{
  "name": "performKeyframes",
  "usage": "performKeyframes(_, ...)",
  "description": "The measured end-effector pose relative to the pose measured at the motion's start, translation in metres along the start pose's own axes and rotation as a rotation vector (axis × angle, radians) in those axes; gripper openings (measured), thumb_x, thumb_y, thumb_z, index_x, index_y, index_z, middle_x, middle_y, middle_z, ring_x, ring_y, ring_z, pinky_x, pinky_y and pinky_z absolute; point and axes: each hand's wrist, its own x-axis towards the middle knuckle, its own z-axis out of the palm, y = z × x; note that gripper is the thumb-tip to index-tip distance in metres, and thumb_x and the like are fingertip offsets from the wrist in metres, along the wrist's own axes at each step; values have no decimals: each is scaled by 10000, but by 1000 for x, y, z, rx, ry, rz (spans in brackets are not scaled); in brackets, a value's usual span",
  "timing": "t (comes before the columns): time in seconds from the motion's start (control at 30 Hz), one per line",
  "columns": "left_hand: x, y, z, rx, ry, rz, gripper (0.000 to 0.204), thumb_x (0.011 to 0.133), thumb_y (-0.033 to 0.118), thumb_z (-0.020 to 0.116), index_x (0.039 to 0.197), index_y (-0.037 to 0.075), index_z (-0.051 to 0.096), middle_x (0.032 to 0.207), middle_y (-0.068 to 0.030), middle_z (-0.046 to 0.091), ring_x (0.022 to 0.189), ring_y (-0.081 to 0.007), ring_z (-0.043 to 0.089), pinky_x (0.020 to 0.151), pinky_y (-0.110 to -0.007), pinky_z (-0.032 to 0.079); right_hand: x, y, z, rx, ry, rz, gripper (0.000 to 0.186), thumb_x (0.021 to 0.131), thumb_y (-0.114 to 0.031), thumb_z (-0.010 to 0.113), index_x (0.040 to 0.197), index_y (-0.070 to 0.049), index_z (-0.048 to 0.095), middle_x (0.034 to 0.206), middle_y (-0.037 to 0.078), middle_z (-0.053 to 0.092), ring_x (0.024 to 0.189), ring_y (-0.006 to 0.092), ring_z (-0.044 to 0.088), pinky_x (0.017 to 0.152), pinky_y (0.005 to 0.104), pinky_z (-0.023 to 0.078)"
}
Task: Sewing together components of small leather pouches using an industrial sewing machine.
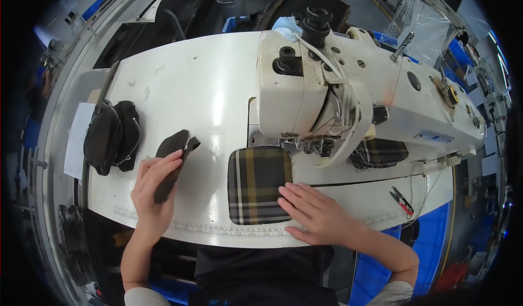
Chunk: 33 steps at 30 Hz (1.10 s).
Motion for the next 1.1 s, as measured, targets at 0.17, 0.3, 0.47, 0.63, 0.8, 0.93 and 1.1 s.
performKeyframes(0.17, 21, 33, 49, 147, -134, 532, 445, 536, -32, 606, 979, -67, 599, 1094, -149, 618, 859, -284, 556, 736, -319, 495, 34, -10, 10, -61, 33, 49, 560, 811, -379, 606, 1132, 74, 540, 1227, 209, 513, 1198, 326, 459, 1032, 419, 336)
performKeyframes(0.3, 8, 17, 85, 134, -280, 551, 461, 539, -1, 606, 994, -78, 590, 1129, -155, 589, 875, -280, 546, 741, -328, 505, 32, 1, 18, -113, 45, -29, 518, 823, -393, 577, 1048, 74, 590, 1126, 212, 567, 1154, 331, 491, 1022, 429, 336)
performKeyframes(0.47, 18, 25, 84, -5, -446, 421, 470, 557, -3, 578, 1019, -90, 580, 1159, -171, 559, 904, -280, 537, 749, -320, 506, 25, 1, 28, -142, 124, -37, 378, 814, -333, 574, 806, 41, 633, 845, 126, 614, 965, 309, 580, 893, 363, 435)
performKeyframes(0.63, 9, 22, 91, 27, -396, 462, 542, 539, -2, 576, 1070, -106, 565, 1172, -186, 542, 925, -293, 535, 775, -327, 499, 28, 7, 25, -161, 147, -66, 344, 814, -302, 562, 757, 27, 639, 862, 136, 624, 962, 304, 588, 837, 348, 468)
performKeyframes(0.8, -1, 16, 92, -49, -517, 362, 565, 539, -4, 576, 1093, -110, 556, 1197, -191, 521, 949, -297, 525, 787, -331, 496, 28, 5, 28, -150, 163, -50, 346, 805, -295, 557, 745, 37, 633, 891, 160, 613, 1001, 336, 574, 819, 356, 485)
performKeyframes(0.93, 12, 28, 88, -56, -472, 399, 561, 545, -2, 571, 1094, -116, 553, 1196, -192, 521, 955, -295, 524, 789, -333, 497, 24, 5, 32, -173, 150, -57, 385, 796, -328, 551, 759, 47, 628, 929, 190, 605, 1006, 365, 564, 840, 378, 476)
performKeyframes(1.1, 7, 27, 89, 0, -451, 454, 538, 574, 12, 558, 1095, -123, 549, 1198, -200, 517, 966, -292, 523, 796, -327, 499, 23, 2, 30, -257, 143, -96, 404, 781, -351, 542, 766, 43, 628, 934, 197, 612, 983, 366, 574, 868, 441, 451)
